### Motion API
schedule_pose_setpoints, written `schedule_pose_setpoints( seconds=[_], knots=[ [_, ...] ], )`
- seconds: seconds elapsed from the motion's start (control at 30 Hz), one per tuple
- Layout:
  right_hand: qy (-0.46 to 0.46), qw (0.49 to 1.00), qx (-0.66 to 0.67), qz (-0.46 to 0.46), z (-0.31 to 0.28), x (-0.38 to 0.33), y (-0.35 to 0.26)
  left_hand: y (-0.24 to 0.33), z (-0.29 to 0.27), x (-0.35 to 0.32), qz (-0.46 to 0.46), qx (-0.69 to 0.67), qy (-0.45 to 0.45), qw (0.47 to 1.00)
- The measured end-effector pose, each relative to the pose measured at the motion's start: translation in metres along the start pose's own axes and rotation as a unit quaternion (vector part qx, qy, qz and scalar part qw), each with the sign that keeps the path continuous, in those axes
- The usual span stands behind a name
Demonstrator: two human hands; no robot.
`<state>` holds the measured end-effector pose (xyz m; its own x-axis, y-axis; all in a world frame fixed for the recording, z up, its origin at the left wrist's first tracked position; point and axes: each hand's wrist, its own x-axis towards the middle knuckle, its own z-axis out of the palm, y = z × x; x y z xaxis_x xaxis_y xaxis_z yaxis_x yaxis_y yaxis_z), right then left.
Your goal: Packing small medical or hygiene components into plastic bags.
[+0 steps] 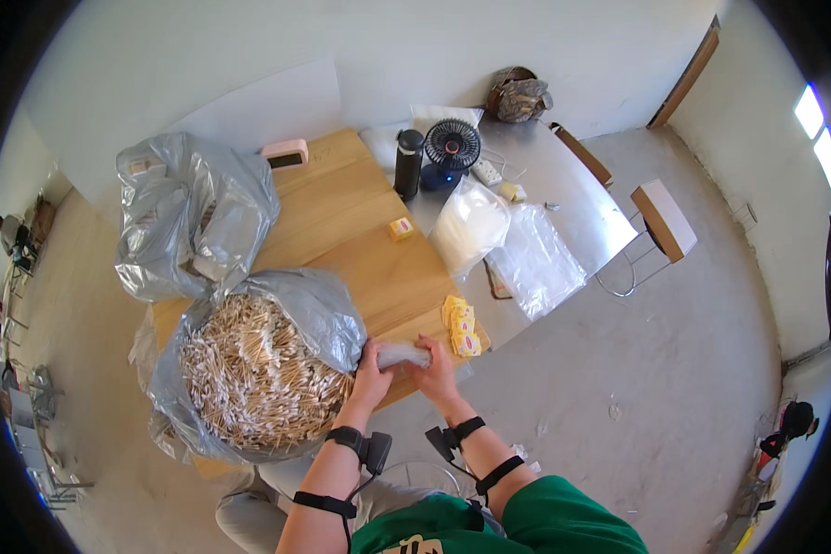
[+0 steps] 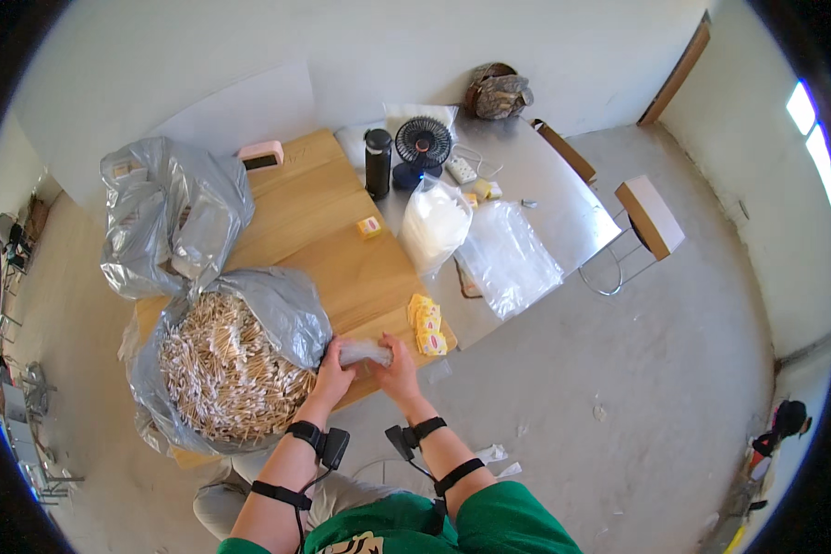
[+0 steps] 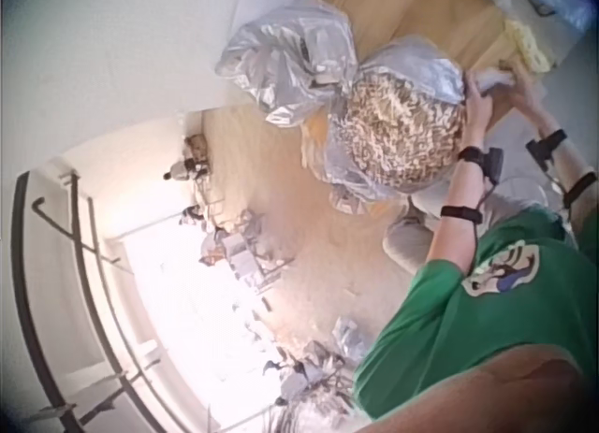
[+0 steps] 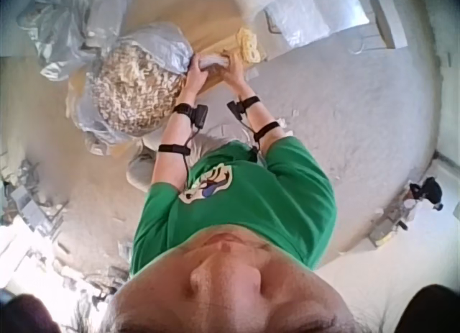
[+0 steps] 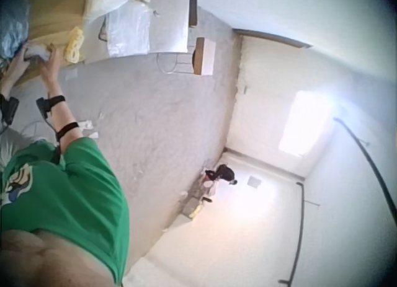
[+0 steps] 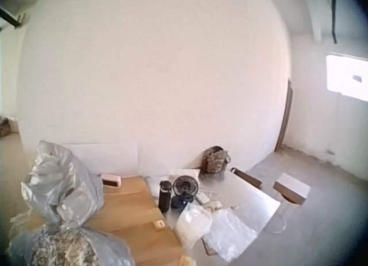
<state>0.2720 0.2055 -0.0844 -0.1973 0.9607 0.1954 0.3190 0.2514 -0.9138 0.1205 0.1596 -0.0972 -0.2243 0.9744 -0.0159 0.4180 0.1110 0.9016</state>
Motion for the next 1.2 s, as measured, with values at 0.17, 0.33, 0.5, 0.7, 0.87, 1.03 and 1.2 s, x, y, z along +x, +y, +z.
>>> schedule_pose_setpoints(
  seconds=[0.17,0.33,0.5,0.7,0.87,1.03,1.2],
  knots=[
    [-0.033,0.998,0.021,0.045,-0.01,-0.001,-0.009,0.037,-0.01,-0.003,-0.031,-0.049,0.028,0.998],
    [-0.08,0.993,0.085,0.029,-0.034,0.002,-0.045,0.065,-0.027,0.0,-0.051,-0.068,0.015,0.996],
    [-0.113,0.987,0.045,0.103,-0.064,0.011,-0.068,0.098,-0.027,0.003,0.015,0.012,0.023,1.0],
    [-0.107,0.957,0.211,0.168,-0.074,0.017,-0.059,0.116,-0.02,0.003,0.05,0.018,0.022,0.998],
    [-0.193,0.961,0.119,0.157,-0.092,0.032,-0.075,0.123,-0.025,0.002,0.089,0.002,0.049,0.995],
    [-0.191,0.795,0.483,0.312,-0.089,0.034,-0.092,0.131,-0.019,0.002,0.083,0.001,0.142,0.986],
    [-0.122,0.715,0.616,0.308,-0.062,0.016,-0.092,0.129,-0.008,-0.001,0.067,0.019,0.234,0.97]
  ],
)
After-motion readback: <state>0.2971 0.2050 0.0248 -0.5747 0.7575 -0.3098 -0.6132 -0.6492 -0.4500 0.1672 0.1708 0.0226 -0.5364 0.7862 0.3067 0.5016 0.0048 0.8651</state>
